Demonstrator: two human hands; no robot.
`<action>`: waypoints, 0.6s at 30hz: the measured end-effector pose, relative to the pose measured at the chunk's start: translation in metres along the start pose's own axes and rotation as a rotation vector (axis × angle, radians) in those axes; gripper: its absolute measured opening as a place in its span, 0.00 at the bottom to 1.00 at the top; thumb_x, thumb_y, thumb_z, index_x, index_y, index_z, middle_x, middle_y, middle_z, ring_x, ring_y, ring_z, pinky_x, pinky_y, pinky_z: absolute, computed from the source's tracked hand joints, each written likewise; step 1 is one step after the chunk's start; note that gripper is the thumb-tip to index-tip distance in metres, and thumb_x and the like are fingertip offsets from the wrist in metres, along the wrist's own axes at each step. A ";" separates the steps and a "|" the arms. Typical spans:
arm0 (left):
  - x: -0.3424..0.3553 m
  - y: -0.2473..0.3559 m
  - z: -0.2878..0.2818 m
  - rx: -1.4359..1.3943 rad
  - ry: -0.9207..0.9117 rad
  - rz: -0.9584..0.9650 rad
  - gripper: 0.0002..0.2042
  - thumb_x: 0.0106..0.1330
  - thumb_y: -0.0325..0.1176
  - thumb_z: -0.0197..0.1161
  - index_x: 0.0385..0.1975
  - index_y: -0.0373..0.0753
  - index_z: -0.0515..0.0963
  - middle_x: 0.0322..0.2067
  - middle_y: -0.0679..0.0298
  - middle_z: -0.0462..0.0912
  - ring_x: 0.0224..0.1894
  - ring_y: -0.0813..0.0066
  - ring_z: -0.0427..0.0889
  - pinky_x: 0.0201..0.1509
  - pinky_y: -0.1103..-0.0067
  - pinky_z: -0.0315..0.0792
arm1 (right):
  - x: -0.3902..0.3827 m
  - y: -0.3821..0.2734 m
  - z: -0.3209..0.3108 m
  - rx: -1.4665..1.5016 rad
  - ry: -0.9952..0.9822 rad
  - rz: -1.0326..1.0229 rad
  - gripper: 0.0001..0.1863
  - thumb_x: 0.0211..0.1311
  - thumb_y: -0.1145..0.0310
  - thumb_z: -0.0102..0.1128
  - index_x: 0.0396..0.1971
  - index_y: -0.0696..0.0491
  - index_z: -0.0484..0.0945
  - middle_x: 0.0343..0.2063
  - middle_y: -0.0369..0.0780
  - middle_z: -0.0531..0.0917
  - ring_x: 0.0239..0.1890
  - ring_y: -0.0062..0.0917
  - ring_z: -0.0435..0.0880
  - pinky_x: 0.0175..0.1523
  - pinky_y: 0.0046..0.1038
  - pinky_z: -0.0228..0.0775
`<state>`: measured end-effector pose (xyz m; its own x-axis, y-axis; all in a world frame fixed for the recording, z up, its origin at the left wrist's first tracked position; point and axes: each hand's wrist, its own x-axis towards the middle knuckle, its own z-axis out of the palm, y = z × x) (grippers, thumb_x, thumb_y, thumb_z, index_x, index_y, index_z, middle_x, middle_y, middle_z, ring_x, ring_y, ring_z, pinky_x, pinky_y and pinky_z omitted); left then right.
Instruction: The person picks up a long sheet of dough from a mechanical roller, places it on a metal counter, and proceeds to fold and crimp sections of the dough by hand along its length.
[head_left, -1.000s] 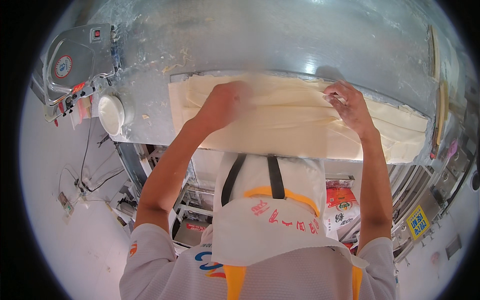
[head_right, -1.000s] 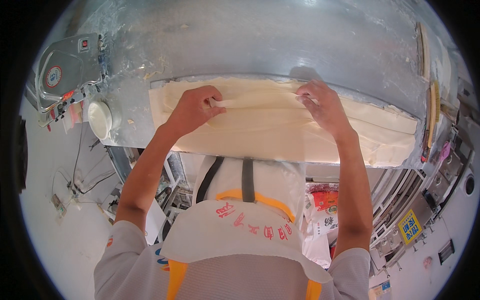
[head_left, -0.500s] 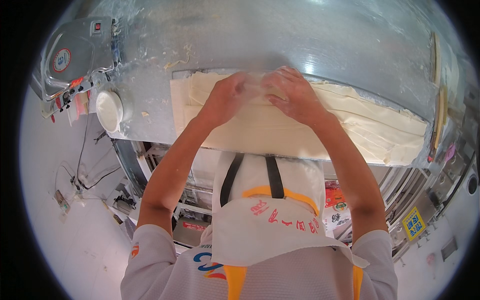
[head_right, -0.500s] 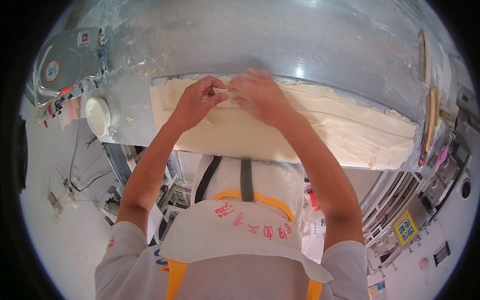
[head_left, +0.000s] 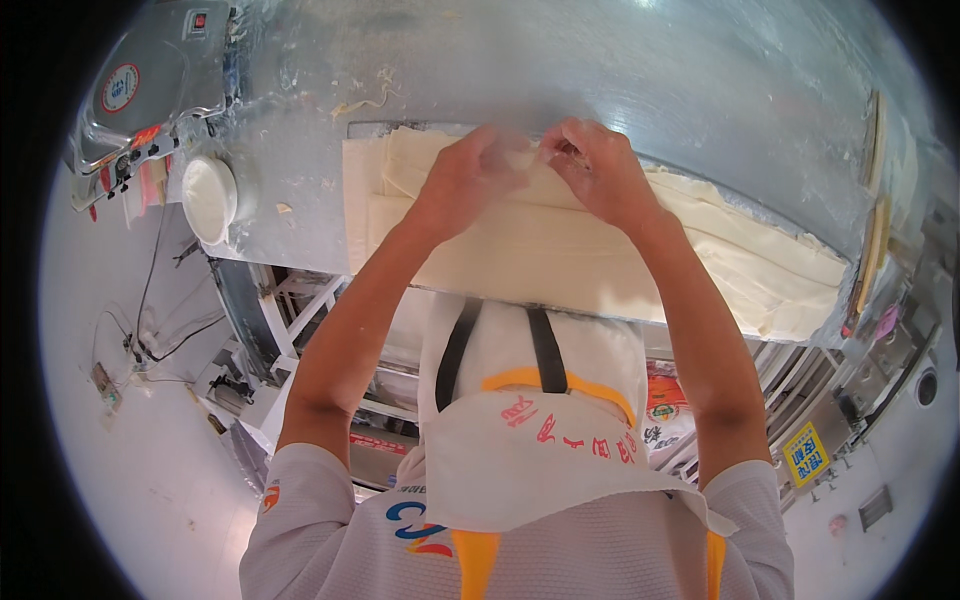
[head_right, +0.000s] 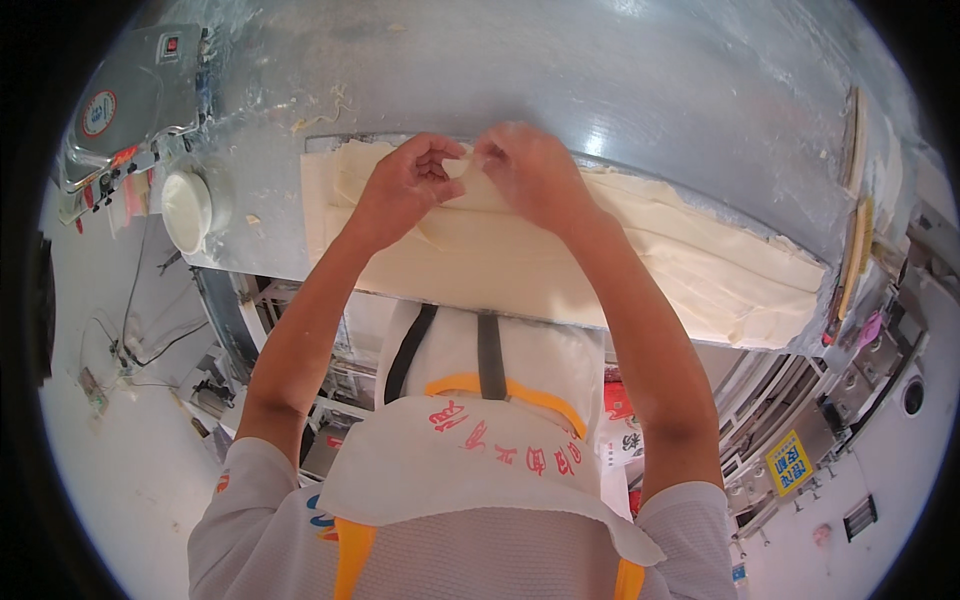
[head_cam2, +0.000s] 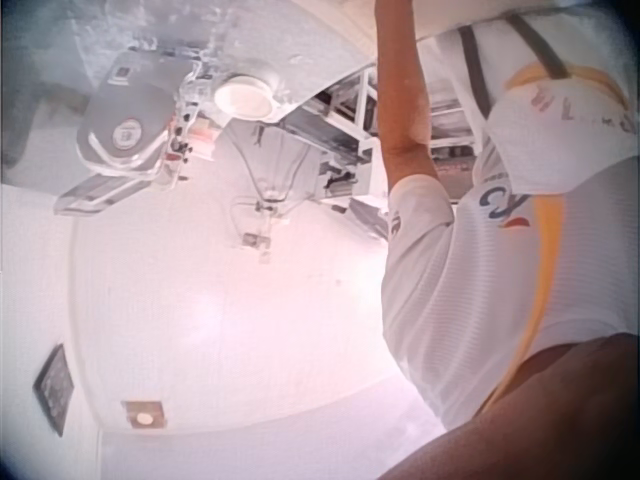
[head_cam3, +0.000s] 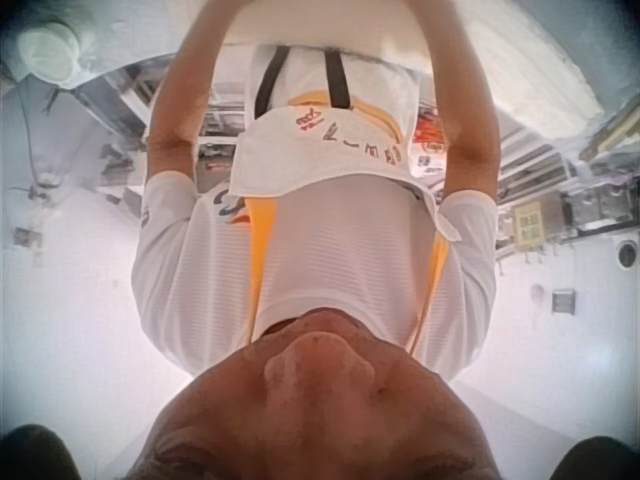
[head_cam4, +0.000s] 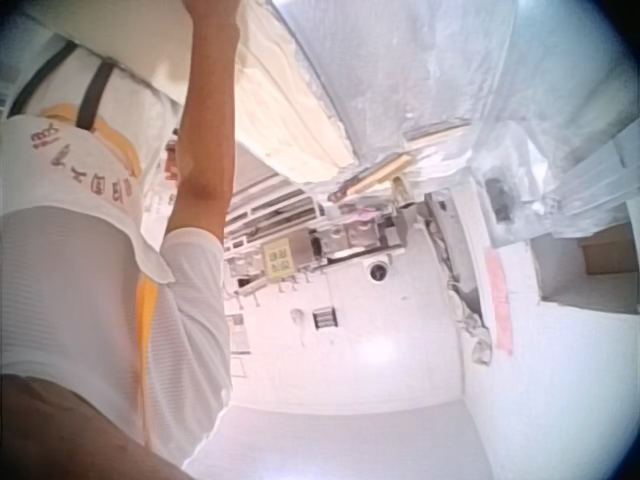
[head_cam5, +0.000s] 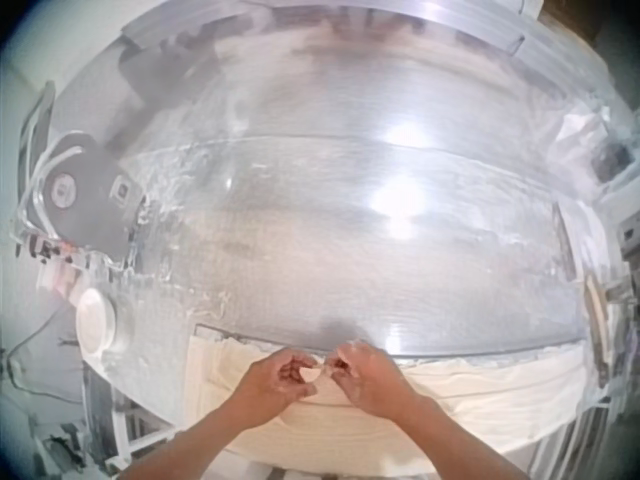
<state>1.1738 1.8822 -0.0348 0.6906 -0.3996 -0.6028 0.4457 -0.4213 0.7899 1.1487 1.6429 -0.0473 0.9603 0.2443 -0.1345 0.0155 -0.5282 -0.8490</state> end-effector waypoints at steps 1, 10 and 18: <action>0.001 -0.001 0.001 0.008 0.010 0.010 0.18 0.73 0.20 0.71 0.60 0.34 0.78 0.52 0.65 0.85 0.46 0.80 0.81 0.52 0.78 0.79 | 0.002 -0.001 0.000 0.024 -0.002 0.016 0.07 0.69 0.79 0.69 0.44 0.54 0.84 0.39 0.42 0.89 0.45 0.40 0.89 0.49 0.39 0.84; 0.004 -0.004 0.004 -0.043 0.086 0.055 0.16 0.77 0.24 0.70 0.60 0.35 0.78 0.45 0.69 0.83 0.46 0.81 0.80 0.52 0.80 0.77 | 0.014 0.000 -0.002 0.078 -0.084 -0.200 0.12 0.70 0.81 0.71 0.51 0.54 0.87 0.42 0.42 0.90 0.45 0.38 0.91 0.49 0.36 0.87; -0.002 0.002 0.007 -0.066 0.139 0.059 0.14 0.75 0.27 0.73 0.56 0.35 0.81 0.41 0.71 0.83 0.43 0.84 0.79 0.47 0.82 0.76 | 0.019 -0.014 -0.006 0.149 -0.136 0.159 0.04 0.79 0.76 0.66 0.49 0.55 0.83 0.42 0.41 0.90 0.44 0.34 0.88 0.52 0.35 0.82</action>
<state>1.1692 1.8767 -0.0325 0.7867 -0.3036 -0.5375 0.4354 -0.3442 0.8318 1.1682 1.6507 -0.0347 0.9011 0.2802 -0.3309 -0.1835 -0.4452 -0.8765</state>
